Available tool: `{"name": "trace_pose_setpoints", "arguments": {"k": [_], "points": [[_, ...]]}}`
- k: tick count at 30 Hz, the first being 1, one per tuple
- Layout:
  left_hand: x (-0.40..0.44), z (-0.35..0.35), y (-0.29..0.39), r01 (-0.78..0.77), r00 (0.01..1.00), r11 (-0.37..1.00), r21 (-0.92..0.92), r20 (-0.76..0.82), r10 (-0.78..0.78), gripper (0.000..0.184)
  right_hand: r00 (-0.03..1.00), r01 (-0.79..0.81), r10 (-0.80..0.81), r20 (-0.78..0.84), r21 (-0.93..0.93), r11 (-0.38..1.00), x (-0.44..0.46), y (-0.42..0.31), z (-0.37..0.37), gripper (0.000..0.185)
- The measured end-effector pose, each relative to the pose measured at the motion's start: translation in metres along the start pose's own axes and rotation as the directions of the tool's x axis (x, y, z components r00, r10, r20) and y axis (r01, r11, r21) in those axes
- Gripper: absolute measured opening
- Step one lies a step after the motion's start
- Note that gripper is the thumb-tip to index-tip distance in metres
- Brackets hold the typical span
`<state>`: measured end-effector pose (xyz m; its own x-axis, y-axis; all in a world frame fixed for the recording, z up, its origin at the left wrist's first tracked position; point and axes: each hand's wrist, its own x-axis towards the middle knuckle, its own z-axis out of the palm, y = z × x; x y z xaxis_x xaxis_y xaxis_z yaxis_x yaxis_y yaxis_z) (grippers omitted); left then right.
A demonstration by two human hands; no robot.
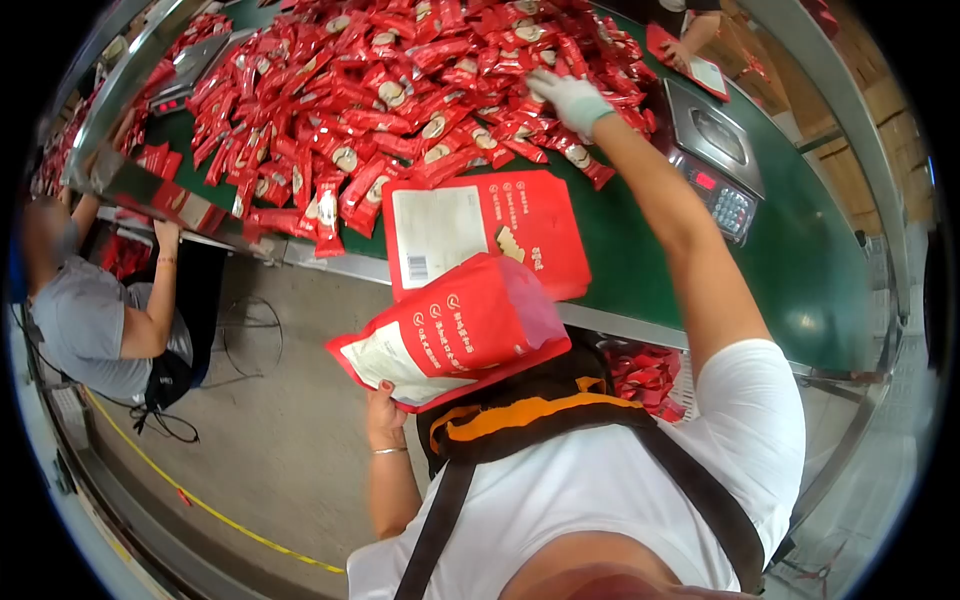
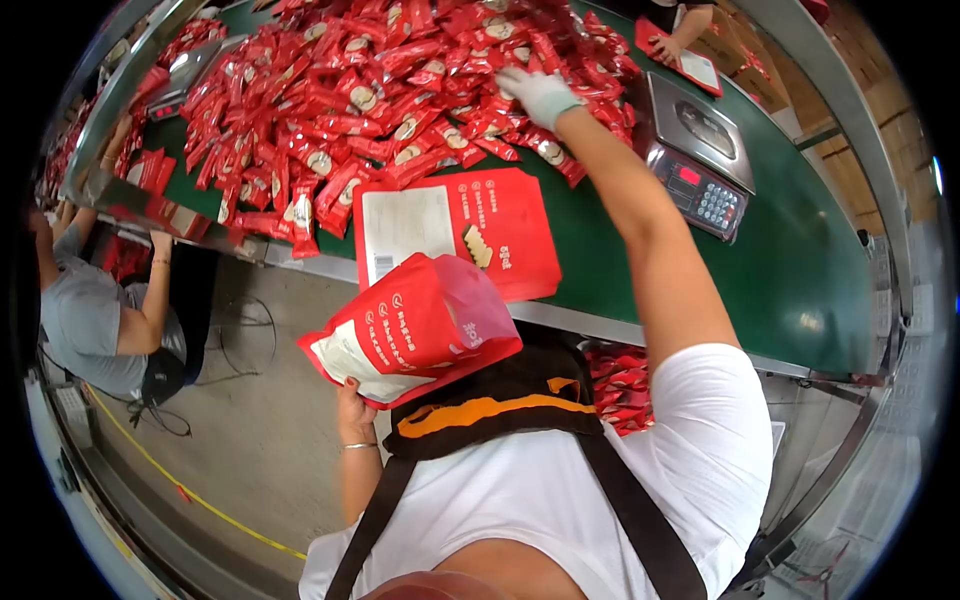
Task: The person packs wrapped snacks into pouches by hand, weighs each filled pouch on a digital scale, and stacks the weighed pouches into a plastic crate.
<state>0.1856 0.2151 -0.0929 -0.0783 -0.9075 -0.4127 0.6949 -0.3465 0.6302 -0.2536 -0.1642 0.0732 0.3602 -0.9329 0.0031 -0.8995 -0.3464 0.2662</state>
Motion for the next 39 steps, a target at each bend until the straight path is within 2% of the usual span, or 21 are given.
{"name": "trace_pose_setpoints", "arguments": {"k": [1,2,3,5,6,8,9,10,11,13,14,16,17,20,22,23,25,26,33,37,39], "points": [[0.002,0.005,-0.011,-0.042,0.999,0.999,-0.020,-0.019,0.042,0.090,0.994,-0.054,0.060,0.095,-0.069,0.996,0.002,0.009,-0.008,0.043],[-0.007,0.002,-0.013,-0.044,0.999,0.999,-0.015,-0.009,0.044,0.090,0.998,-0.048,0.050,0.039,-0.062,0.997,-0.001,0.007,-0.012,0.031],[0.001,0.001,-0.015,-0.031,0.999,0.999,-0.009,0.033,0.031,0.091,0.998,-0.050,0.050,-0.039,0.006,0.999,-0.009,0.010,-0.016,0.032],[-0.002,0.001,-0.023,0.019,0.998,0.998,-0.053,0.053,-0.016,0.094,0.934,-0.237,0.286,-0.214,0.227,0.945,-0.050,0.023,-0.037,0.037],[-0.006,0.002,-0.025,0.050,0.998,0.994,-0.101,0.054,-0.045,0.098,0.848,-0.394,0.478,-0.228,0.330,0.858,-0.078,0.033,-0.057,0.045],[-0.011,0.013,-0.020,0.075,0.996,0.994,-0.083,0.048,-0.071,0.098,0.607,-0.645,0.706,-0.365,0.293,0.706,-0.125,0.094,-0.023,0.049],[-0.009,0.018,-0.018,0.077,0.996,0.994,-0.076,0.050,-0.074,0.098,0.530,-0.746,0.753,-0.390,0.206,0.633,-0.149,0.132,0.004,0.050],[-0.004,0.023,-0.020,0.098,0.993,0.993,-0.060,0.066,-0.094,0.098,0.473,-0.858,0.874,-0.114,0.165,0.486,-0.194,0.199,0.048,0.049],[-0.004,0.023,-0.018,0.082,0.996,0.995,-0.058,0.033,-0.080,0.098,0.455,-0.876,0.886,-0.093,0.130,0.464,-0.195,0.185,0.033,0.046],[0.009,0.030,-0.015,0.095,0.995,0.995,-0.032,0.032,-0.094,0.097,0.580,-0.760,0.775,-0.252,0.176,0.626,-0.239,0.217,0.065,0.044],[0.011,0.029,-0.011,0.080,0.996,0.997,-0.018,0.052,-0.079,0.096,0.581,-0.759,0.775,-0.250,0.178,0.626,-0.240,0.220,0.056,0.044],[0.011,0.023,-0.009,0.100,0.992,0.995,0.015,0.070,-0.101,0.095,0.274,-0.757,0.862,-0.426,0.458,0.466,-0.267,0.211,0.019,0.040],[0.019,0.017,-0.008,0.071,0.990,0.996,0.057,0.117,-0.077,0.091,0.236,-0.799,0.864,-0.444,0.417,0.433,-0.265,0.208,0.016,0.041],[0.020,0.023,-0.009,0.056,0.985,0.996,0.073,0.159,-0.067,0.088,0.204,-0.728,0.850,-0.486,0.506,0.464,-0.305,0.196,-0.014,0.044],[0.016,0.033,-0.009,0.081,0.985,0.997,0.015,0.150,-0.082,0.087,0.074,-0.784,0.915,-0.396,0.544,0.299,-0.338,0.208,0.002,0.048],[0.015,0.033,-0.010,0.086,0.985,0.996,0.022,0.150,-0.088,0.087,0.070,-0.787,0.918,-0.391,0.544,0.291,-0.347,0.204,0.005,0.048],[0.015,0.031,-0.013,0.077,0.991,0.994,0.079,0.102,-0.085,0.086,-0.040,-0.774,0.983,-0.182,0.628,0.085,-0.364,0.194,0.010,0.051],[0.015,0.030,-0.014,0.076,0.991,0.993,0.086,0.105,-0.085,0.086,-0.077,-0.769,0.980,-0.182,0.637,0.058,-0.372,0.193,0.020,0.052],[0.011,0.059,-0.006,0.094,0.991,0.995,0.022,0.093,-0.095,0.088,-0.101,-0.743,0.993,-0.059,0.668,-0.036,-0.380,0.191,0.041,0.053],[0.010,0.061,-0.006,0.113,0.985,0.994,-0.007,0.130,-0.112,0.083,-0.062,-0.728,0.996,-0.059,0.686,-0.004,-0.356,0.197,0.034,0.050],[0.011,0.055,-0.008,0.099,0.987,0.995,0.001,0.129,-0.099,0.083,0.030,-0.752,0.995,-0.090,0.654,0.082,-0.331,0.196,0.021,0.049]]}}
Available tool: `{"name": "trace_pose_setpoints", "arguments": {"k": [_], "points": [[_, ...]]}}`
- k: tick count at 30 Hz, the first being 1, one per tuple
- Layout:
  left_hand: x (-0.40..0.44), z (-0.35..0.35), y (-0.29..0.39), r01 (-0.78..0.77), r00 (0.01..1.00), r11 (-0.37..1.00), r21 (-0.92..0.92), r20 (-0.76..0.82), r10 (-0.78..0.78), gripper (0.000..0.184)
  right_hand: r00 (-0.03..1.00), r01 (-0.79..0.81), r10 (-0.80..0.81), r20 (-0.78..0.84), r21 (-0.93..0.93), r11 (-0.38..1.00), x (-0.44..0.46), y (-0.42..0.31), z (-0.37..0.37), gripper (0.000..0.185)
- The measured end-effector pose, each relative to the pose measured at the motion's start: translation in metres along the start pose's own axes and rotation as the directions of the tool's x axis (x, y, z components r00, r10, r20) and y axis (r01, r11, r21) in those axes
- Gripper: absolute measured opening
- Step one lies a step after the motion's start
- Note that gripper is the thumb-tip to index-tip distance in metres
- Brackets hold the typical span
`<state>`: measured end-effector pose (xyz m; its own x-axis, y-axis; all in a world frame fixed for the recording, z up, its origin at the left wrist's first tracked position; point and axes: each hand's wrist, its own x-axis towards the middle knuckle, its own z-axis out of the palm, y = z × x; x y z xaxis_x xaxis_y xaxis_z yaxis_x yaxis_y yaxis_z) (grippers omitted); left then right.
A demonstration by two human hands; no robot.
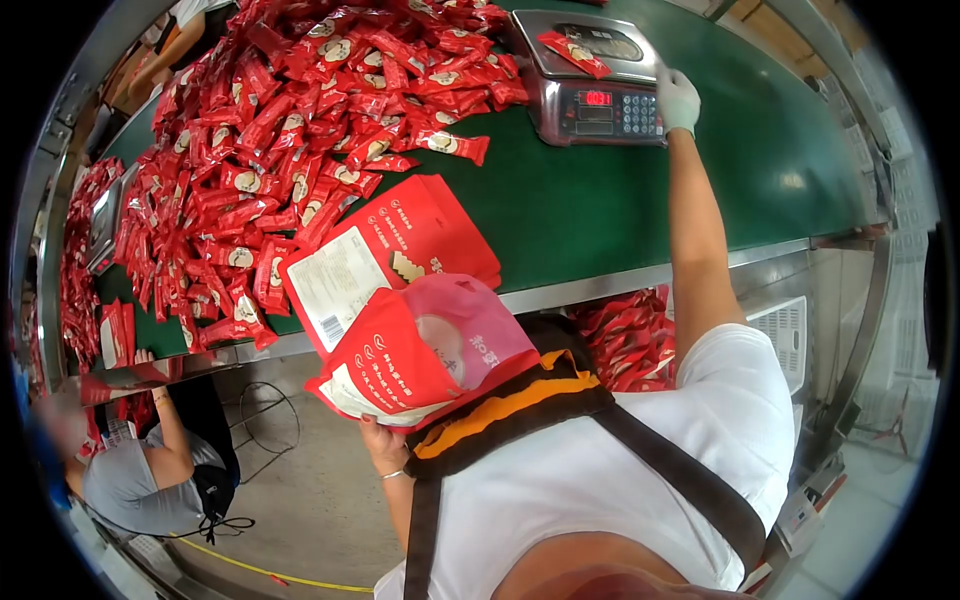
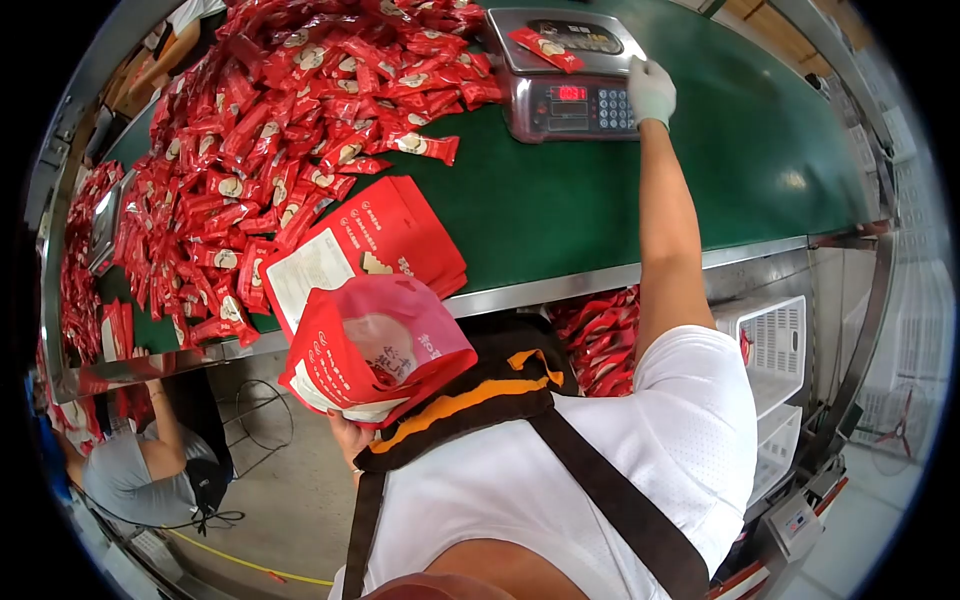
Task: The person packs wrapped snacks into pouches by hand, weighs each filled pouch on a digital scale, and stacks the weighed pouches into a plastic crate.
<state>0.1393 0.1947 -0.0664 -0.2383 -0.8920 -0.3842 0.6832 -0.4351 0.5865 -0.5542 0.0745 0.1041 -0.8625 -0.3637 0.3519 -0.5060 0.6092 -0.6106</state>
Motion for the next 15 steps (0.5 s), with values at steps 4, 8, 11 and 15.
{"name": "trace_pose_setpoints", "arguments": {"k": [4,8,11,15], "points": [[0.002,0.003,-0.006,0.010,0.999,1.000,0.013,-0.042,-0.009,0.083,0.888,0.441,-0.444,0.121,0.052,0.896,0.009,-0.041,0.058,0.055],[0.012,0.027,-0.013,0.070,0.975,0.998,-0.004,-0.213,-0.070,0.065,0.758,0.569,-0.393,0.521,-0.232,0.789,-0.004,-0.094,0.075,0.058],[0.032,-0.002,-0.029,0.002,0.999,0.993,-0.114,-0.049,-0.008,0.076,0.560,0.566,-0.726,0.399,0.456,0.687,-0.108,-0.158,-0.018,0.041],[0.031,0.017,-0.018,0.007,1.000,0.990,-0.139,-0.005,-0.008,0.090,0.005,0.636,-0.854,0.521,0.657,0.404,-0.203,-0.190,-0.139,0.042]]}}
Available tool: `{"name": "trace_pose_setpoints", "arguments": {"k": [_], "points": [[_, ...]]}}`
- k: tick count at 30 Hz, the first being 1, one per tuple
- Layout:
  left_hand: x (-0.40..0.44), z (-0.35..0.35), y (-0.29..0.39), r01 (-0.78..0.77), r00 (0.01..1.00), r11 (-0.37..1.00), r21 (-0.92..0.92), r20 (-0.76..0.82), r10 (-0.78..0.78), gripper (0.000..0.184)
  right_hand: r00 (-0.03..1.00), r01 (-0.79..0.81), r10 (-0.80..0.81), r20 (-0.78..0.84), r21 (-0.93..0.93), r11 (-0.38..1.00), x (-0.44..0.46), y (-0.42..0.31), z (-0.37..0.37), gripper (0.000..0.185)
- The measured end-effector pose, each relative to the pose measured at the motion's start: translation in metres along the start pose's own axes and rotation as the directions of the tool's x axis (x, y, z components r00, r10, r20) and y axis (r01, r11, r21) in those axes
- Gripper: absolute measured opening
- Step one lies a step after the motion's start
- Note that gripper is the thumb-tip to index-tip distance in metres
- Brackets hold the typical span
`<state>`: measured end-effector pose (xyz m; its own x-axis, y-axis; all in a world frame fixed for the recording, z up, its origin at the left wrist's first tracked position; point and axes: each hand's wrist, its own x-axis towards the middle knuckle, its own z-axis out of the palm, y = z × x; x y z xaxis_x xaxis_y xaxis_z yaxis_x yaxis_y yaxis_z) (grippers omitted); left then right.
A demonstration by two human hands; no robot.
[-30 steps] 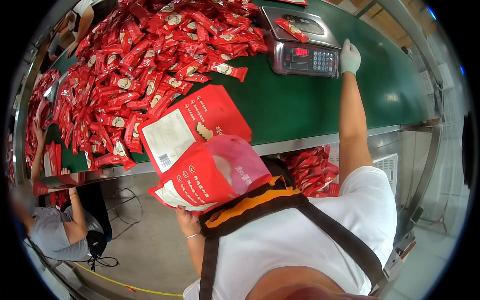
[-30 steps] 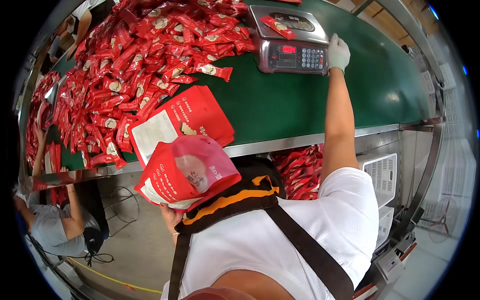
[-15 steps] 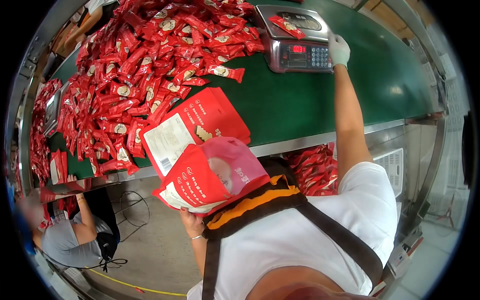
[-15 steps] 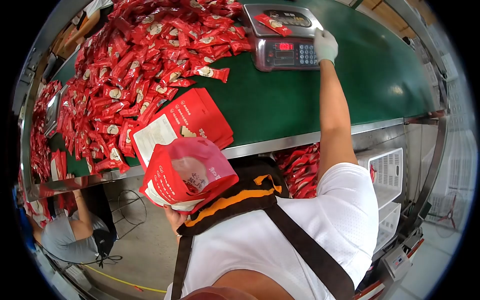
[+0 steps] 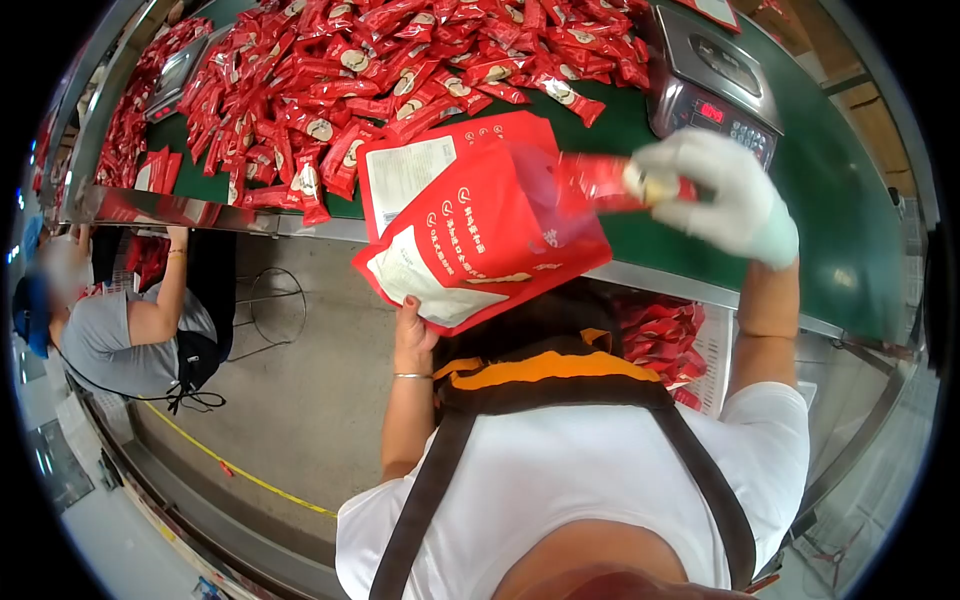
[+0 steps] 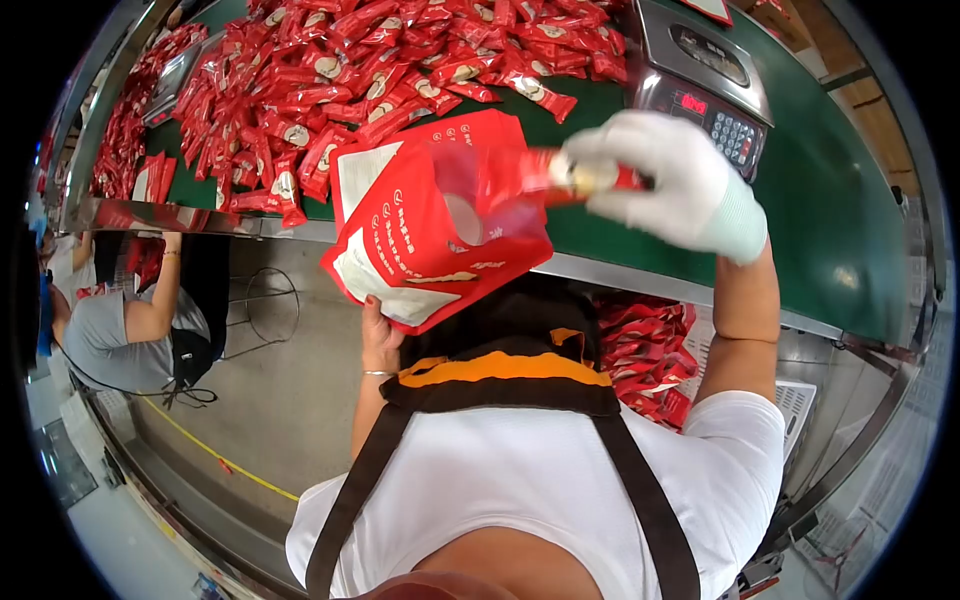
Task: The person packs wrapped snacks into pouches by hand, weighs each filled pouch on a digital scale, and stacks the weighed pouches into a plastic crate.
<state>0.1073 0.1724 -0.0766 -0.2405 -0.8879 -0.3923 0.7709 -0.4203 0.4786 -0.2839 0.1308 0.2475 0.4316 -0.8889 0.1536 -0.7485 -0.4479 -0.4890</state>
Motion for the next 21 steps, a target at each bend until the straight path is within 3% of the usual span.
{"name": "trace_pose_setpoints", "arguments": {"k": [1,3,4,5,6,8,12,14,16,17,18,19,21], "points": [[0.003,0.003,0.001,-0.003,1.000,1.000,0.004,0.021,0.003,0.091,0.994,0.022,-0.016,0.104,-0.057,0.998,-0.001,-0.012,0.000,0.041],[0.005,0.012,0.003,0.001,0.998,1.000,0.006,0.061,-0.001,0.093,0.995,0.024,-0.020,0.100,-0.036,0.999,0.003,-0.021,0.013,0.029],[0.004,0.018,0.005,-0.006,0.993,0.996,0.093,0.115,-0.005,0.093,0.998,0.028,-0.029,0.064,0.010,1.000,0.007,-0.019,0.028,0.035],[0.003,0.022,0.006,-0.019,0.986,0.984,0.178,0.169,-0.011,0.093,0.951,-0.182,0.163,0.262,0.052,0.982,0.018,-0.033,0.031,0.035],[0.004,0.025,0.001,-0.020,0.984,0.984,0.176,0.180,-0.012,0.093,0.967,-0.176,0.126,0.224,0.223,0.959,0.017,-0.027,0.060,0.036],[0.004,0.033,-0.013,-0.014,0.971,0.981,0.193,0.235,-0.032,0.093,0.937,0.062,-0.089,0.336,0.092,0.994,-0.004,0.023,0.113,0.034],[-0.005,0.041,-0.010,-0.024,0.971,0.984,0.178,0.237,-0.019,0.090,0.906,-0.153,0.083,0.416,0.139,0.978,-0.022,0.020,0.133,0.050],[-0.010,0.036,-0.012,0.007,0.979,0.983,0.184,0.201,-0.044,0.090,0.860,-0.426,0.260,0.438,0.338,0.839,-0.031,-0.005,0.101,0.067],[-0.008,0.036,-0.009,0.021,0.982,0.979,0.202,0.181,-0.058,0.091,0.943,-0.334,0.289,0.168,0.486,0.808,-0.026,-0.028,0.050,0.084],[-0.005,0.039,-0.011,0.029,0.983,0.979,0.202,0.172,-0.065,0.090,0.985,-0.080,0.131,-0.114,0.372,0.925,-0.034,-0.013,0.046,0.087],[-0.003,0.044,-0.014,0.041,0.984,0.978,0.206,0.163,-0.075,0.090,0.962,-0.179,0.253,-0.102,0.463,0.868,-0.038,-0.011,0.055,0.108],[0.000,0.049,-0.016,0.058,0.983,0.974,0.217,0.156,-0.093,0.089,0.970,-0.211,0.241,0.030,0.597,0.774,-0.043,0.002,0.070,0.124],[0.006,0.067,-0.019,0.018,0.977,0.969,0.247,0.200,-0.070,0.086,0.919,-0.392,0.364,0.151,0.458,0.798,-0.040,-0.005,0.087,0.123]]}}
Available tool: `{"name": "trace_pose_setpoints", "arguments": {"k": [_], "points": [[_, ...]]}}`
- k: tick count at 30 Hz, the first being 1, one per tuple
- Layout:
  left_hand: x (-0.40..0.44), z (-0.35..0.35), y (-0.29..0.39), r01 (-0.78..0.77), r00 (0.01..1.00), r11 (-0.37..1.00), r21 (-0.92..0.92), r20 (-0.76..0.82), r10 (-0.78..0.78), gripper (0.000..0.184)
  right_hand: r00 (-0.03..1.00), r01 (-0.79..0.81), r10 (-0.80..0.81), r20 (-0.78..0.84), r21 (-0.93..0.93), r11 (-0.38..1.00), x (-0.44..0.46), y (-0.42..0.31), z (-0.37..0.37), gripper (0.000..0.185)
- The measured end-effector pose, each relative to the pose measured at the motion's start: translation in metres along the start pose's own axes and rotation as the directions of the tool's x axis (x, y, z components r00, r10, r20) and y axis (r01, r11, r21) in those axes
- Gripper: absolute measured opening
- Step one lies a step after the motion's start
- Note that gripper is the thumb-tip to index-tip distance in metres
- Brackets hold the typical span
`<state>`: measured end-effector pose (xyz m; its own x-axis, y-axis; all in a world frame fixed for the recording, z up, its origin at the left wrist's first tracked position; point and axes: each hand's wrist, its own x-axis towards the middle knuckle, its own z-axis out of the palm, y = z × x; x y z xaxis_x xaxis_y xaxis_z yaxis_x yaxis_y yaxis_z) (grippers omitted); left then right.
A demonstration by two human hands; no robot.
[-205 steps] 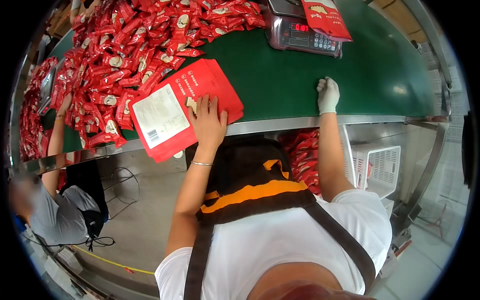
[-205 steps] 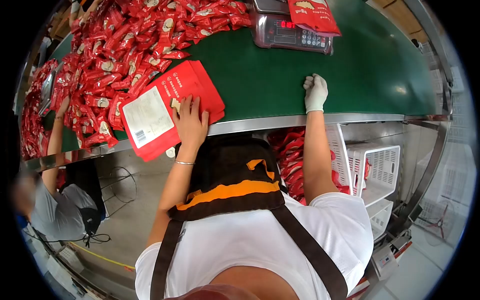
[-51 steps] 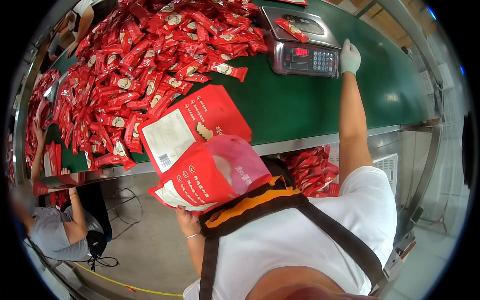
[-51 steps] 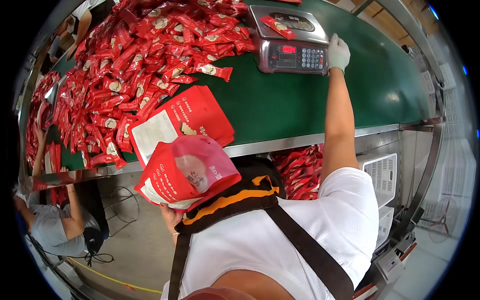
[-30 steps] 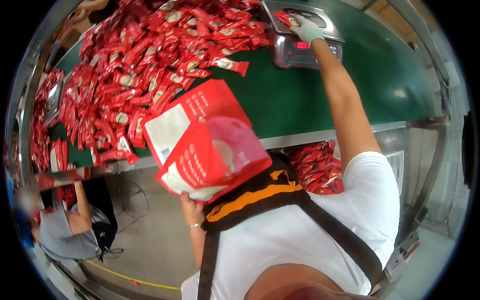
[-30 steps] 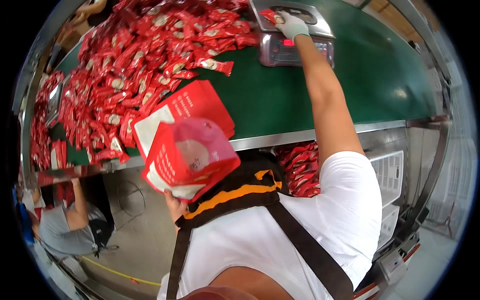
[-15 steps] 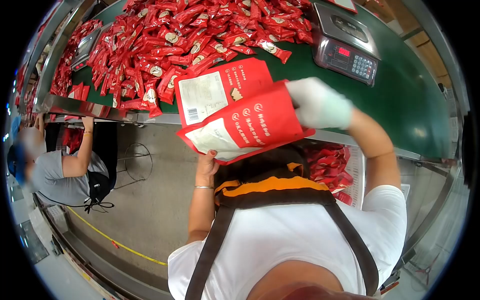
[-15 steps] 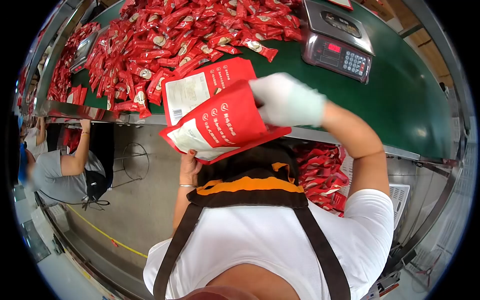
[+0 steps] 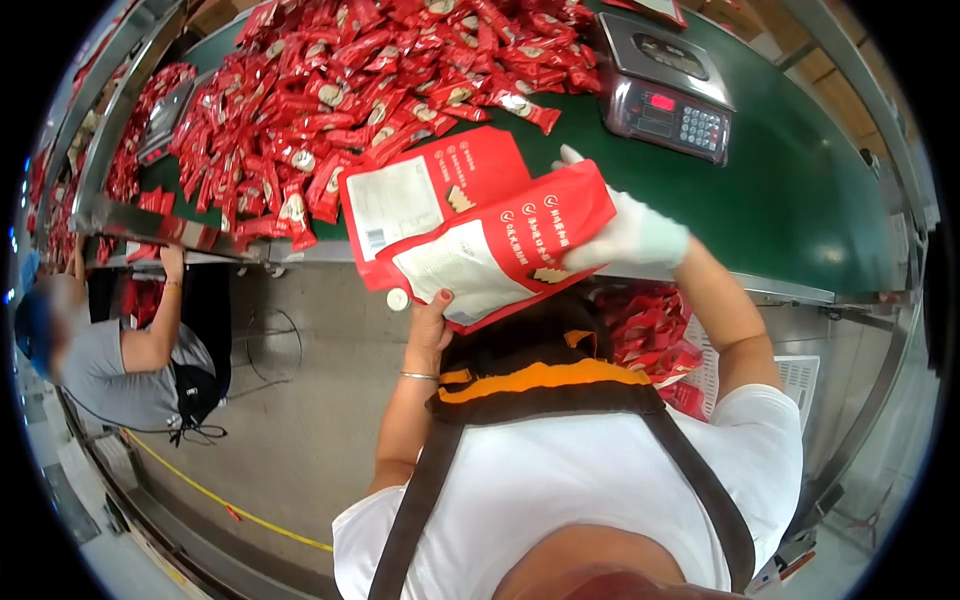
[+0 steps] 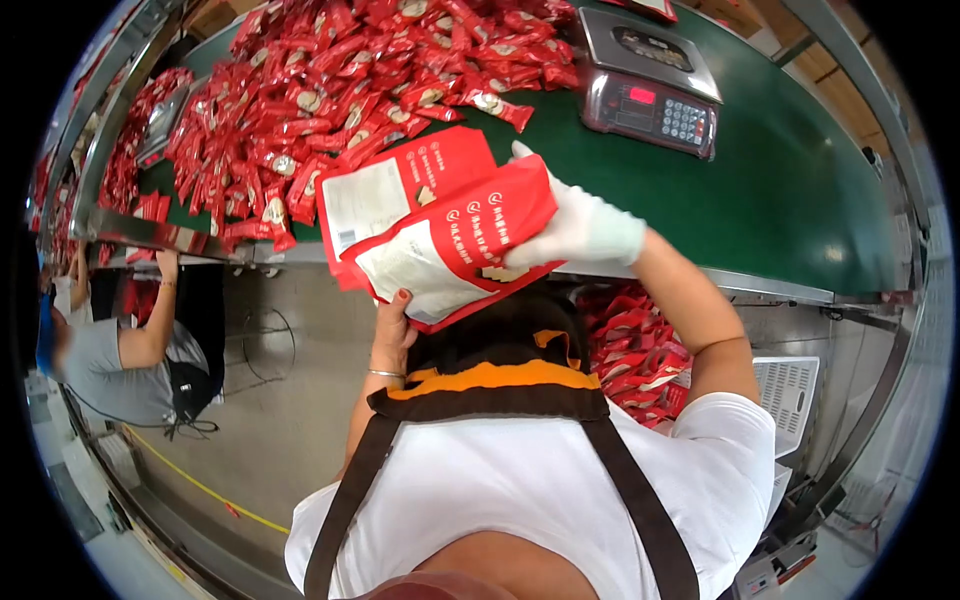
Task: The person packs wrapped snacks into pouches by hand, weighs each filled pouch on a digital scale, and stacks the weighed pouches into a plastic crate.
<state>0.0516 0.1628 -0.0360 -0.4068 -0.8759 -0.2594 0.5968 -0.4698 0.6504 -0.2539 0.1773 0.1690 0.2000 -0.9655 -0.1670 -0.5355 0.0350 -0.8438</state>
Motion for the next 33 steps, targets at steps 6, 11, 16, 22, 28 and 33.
{"name": "trace_pose_setpoints", "arguments": {"k": [6,11,16,22,28,33], "points": [[0.035,0.048,0.008,-0.072,0.996,0.970,0.231,0.060,0.059,0.069,0.983,0.001,0.084,-0.165,0.458,0.889,0.037,0.040,-0.039,0.038],[0.044,0.063,0.024,-0.117,0.992,0.894,0.432,0.101,0.081,0.042,0.646,0.507,0.121,-0.754,0.543,0.669,0.047,0.078,-0.164,0.034],[0.062,0.073,0.011,-0.431,0.885,0.269,0.861,0.345,0.313,0.030,0.352,0.543,0.505,-0.788,0.612,0.575,0.087,0.237,-0.243,0.037],[0.103,0.083,-0.013,-0.467,0.767,-0.239,0.851,0.525,0.369,0.038,0.458,0.713,0.518,-0.722,0.647,0.271,0.049,0.239,-0.184,0.056],[0.114,0.083,-0.030,-0.272,0.847,-0.511,0.815,0.455,0.276,0.057,0.286,0.426,0.719,-0.633,0.756,0.497,-0.053,0.348,-0.103,0.085],[0.114,0.083,-0.033,-0.287,0.825,-0.529,0.799,0.487,0.288,0.055,0.158,0.639,0.700,-0.697,0.612,0.465,-0.086,0.337,-0.066,0.071]]}}
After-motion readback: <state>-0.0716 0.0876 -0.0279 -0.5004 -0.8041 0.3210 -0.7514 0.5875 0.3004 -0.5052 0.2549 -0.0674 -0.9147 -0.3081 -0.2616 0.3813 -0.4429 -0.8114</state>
